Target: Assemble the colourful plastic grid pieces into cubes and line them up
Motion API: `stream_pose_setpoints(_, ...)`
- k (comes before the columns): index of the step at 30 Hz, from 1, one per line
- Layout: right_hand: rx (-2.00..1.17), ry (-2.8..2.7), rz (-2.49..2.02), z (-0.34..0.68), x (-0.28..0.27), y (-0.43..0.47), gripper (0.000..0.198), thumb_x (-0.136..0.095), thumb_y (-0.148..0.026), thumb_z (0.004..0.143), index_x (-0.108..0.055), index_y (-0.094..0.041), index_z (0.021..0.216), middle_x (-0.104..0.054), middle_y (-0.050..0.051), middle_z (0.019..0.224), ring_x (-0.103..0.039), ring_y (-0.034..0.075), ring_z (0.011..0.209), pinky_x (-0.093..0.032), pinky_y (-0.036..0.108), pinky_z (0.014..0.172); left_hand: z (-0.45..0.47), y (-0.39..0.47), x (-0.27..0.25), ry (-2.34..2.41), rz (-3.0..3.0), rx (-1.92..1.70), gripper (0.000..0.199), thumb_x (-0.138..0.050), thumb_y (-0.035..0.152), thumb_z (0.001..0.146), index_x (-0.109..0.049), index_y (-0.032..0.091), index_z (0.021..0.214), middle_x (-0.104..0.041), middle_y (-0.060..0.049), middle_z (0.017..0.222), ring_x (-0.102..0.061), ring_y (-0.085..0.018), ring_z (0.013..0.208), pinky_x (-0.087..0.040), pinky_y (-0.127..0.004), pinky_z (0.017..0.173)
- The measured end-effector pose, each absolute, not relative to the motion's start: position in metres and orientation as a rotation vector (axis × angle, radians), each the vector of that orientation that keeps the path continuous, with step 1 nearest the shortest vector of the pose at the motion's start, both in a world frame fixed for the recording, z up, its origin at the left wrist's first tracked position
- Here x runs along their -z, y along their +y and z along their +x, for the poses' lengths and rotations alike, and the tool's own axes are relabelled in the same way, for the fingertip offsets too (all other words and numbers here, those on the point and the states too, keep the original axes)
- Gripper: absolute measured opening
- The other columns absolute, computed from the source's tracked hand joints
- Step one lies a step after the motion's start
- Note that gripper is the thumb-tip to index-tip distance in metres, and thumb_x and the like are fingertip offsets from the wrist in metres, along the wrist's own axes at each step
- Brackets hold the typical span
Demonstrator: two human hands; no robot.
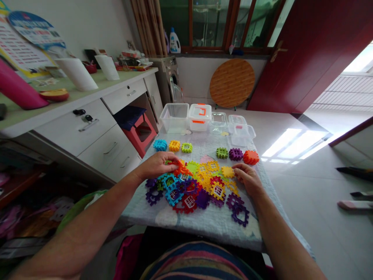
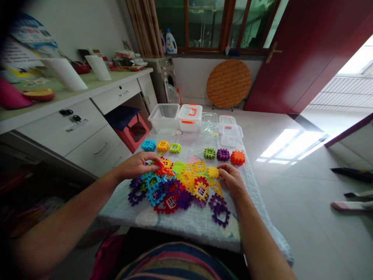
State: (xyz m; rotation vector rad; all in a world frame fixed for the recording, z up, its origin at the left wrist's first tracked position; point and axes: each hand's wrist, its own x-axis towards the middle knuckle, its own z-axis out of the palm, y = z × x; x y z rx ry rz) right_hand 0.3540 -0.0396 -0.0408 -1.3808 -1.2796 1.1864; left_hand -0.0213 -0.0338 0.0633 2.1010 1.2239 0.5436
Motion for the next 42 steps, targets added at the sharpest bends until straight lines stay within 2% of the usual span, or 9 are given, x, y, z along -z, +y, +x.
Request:
stream_pose_setpoints(6,-1.193,-1.233,-1.368,0.354,0.043,-0.04,0.027,-0.068,-0.038,0.069,-0.067,-0.017,0.087,-0.055,-0.004,0.06,-0.043,0.008,0.048,-0.03,0.021,0.044,0.015,-0.02,-0.056,1.201,1.986,-0.568,0.022,-0.063,0.031,0.078,-0.073,0.017,0.092,-0.074,-0.005,0.092,-0.066,-0.017,0.084,-0.052,-0.031,0.081)
stream_pose_setpoints(13,-1.227,-1.203,-1.369,0.354,0.043,-0.04,0.026,-0.068,-0.039,0.07,-0.067,-0.019,0.087,-0.054,-0.004,0.06,-0.042,0.008,0.047,-0.029,0.021,0.042,0.06,-0.015,-0.043,1.122,2.128,-0.435,0.018,-0.062,0.021,0.078,-0.072,0.016,0.092,-0.074,-0.005,0.093,-0.068,-0.018,0.088,-0.051,-0.031,0.084)
stream_pose_setpoints(18,-1.211,-1.23,-1.362,0.353,0.039,-0.04,0.025,-0.068,-0.038,0.07,-0.067,-0.018,0.085,-0.053,-0.004,0.059,-0.043,0.008,0.048,-0.031,0.021,0.043,0.051,-0.02,-0.042,1.258,2.333,-0.505,0.042,-0.065,0.019,0.077,-0.063,0.014,0.119,-0.064,-0.013,0.126,-0.058,-0.026,0.119,-0.042,-0.042,0.106)
stream_pose_setpoints(22,-1.217,-1.243,-1.373,0.354,0.039,-0.04,0.026,-0.067,-0.039,0.07,-0.067,-0.018,0.086,-0.054,-0.004,0.059,-0.044,0.009,0.048,-0.031,0.021,0.043,0.012,-0.04,-0.048,1.301,2.371,-0.508,0.038,-0.062,0.024,0.082,-0.06,0.02,0.12,-0.063,-0.009,0.126,-0.057,-0.025,0.12,-0.041,-0.045,0.108)
stream_pose_setpoints(29,-1.156,-1.339,-1.429,0.353,0.042,-0.039,0.028,-0.066,-0.039,0.07,-0.067,-0.017,0.087,-0.058,-0.002,0.062,-0.047,0.01,0.05,-0.034,0.022,0.045,-0.042,-0.088,-0.046,1.314,2.39,-0.304,0.045,-0.07,0.031,0.08,-0.06,0.022,0.122,-0.06,-0.009,0.131,-0.049,-0.028,0.126,-0.037,-0.045,0.111)
stream_pose_setpoints(31,-1.133,-1.366,-1.443,0.352,0.041,-0.039,0.028,-0.065,-0.04,0.07,-0.067,-0.017,0.087,-0.058,-0.001,0.062,-0.048,0.011,0.051,-0.035,0.023,0.046,-0.045,-0.096,-0.042,1.308,2.393,-0.269,0.052,-0.074,0.035,0.077,-0.058,0.022,0.125,-0.058,-0.009,0.131,-0.048,-0.028,0.126,-0.037,-0.045,0.11)
stream_pose_setpoints(35,-1.112,-1.389,-1.446,0.351,0.039,-0.04,0.028,-0.064,-0.04,0.07,-0.067,-0.018,0.085,-0.057,-0.002,0.061,-0.048,0.011,0.052,-0.036,0.023,0.048,-0.042,-0.104,-0.032,1.324,2.418,-0.227,0.081,-0.084,0.044,0.065,-0.051,0.025,0.136,-0.052,-0.011,0.137,-0.043,-0.032,0.129,-0.034,-0.049,0.111)
stream_pose_setpoints(37,-1.112,-1.394,-1.45,0.35,0.037,-0.041,0.028,-0.064,-0.041,0.07,-0.067,-0.018,0.085,-0.057,-0.002,0.061,-0.048,0.011,0.052,-0.036,0.024,0.047,-0.041,-0.105,-0.027,1.314,2.434,-0.21,0.086,-0.085,0.04,0.064,-0.047,0.026,0.14,-0.048,-0.011,0.142,-0.04,-0.032,0.131,-0.031,-0.051,0.113)
stream_pose_setpoints(42,-1.106,-1.415,-1.454,0.35,0.036,-0.042,0.028,-0.063,-0.041,0.071,-0.067,-0.018,0.087,-0.058,-0.001,0.062,-0.048,0.011,0.052,-0.036,0.024,0.048,-0.047,-0.097,-0.028,1.211,2.436,-0.16,0.07,-0.068,0.014,0.075,-0.046,0.027,0.14,-0.05,-0.007,0.144,-0.039,-0.027,0.132,-0.03,-0.047,0.114)
